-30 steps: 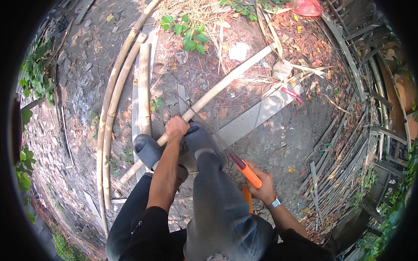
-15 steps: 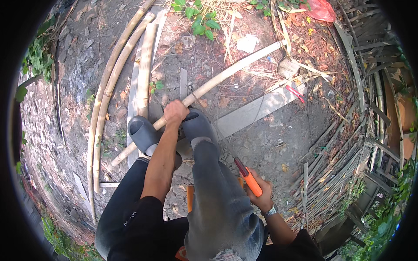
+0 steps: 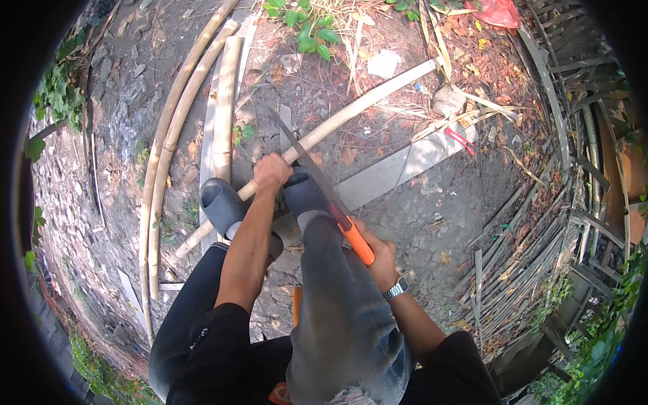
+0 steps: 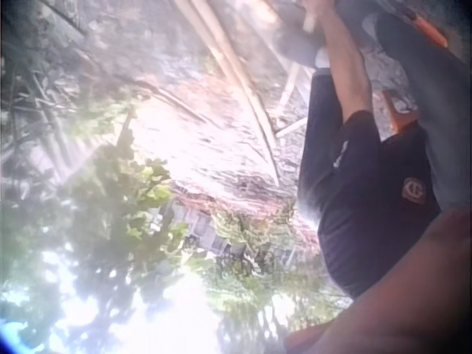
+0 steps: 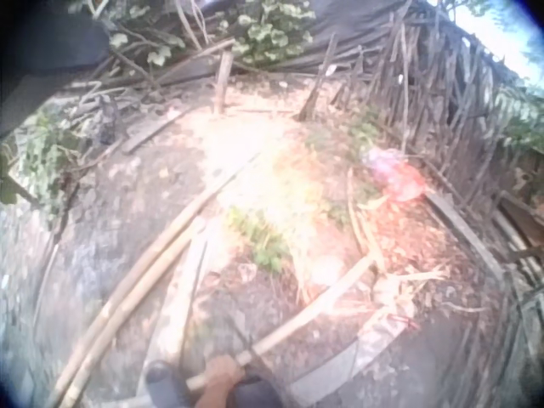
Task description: The person sits on a small stool and uses a hand saw to cut a long bamboo pole that is resting on a wooden plank. The person holds the bamboo with their left hand and saws with their right hand, periodically adjusting the bamboo's position to continue the cut.
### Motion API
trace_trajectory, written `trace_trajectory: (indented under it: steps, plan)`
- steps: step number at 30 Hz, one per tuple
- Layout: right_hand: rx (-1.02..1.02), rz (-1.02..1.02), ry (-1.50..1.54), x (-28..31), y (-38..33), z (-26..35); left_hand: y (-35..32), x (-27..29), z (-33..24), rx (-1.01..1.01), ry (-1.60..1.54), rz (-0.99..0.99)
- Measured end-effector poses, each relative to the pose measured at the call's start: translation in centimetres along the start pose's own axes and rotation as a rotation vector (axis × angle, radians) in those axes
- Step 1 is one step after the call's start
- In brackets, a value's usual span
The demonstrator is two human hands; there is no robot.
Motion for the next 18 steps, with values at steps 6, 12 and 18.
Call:
trace_trajectory:
  steps: [6,12,18]
  plan:
    - [0.141,0.007,-0.170,6.2,-6.8,-1.3,0.4,-0.5,0.7,0.022,0.007,-0.084]
    - [0.223,0.039,-0.122,3.2,-9.0,-5.6,0.2,-0.5,0.7,0.001,-0.012,-0.080]
    - [0.012,-0.095,0.073,8.5,-8.2,-1.5,0.2,-0.6,0.7,-0.033,0.005,-0.118]
Point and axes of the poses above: each hand's wrist, its own y-axis towards the middle knuckle, its own x-axis out of the back of the hand, z = x × y, the point moved 2 cm from there along y, towards the middle knuckle, and after that the axes turned 4 degrees about -y, right-handed, at the moved point
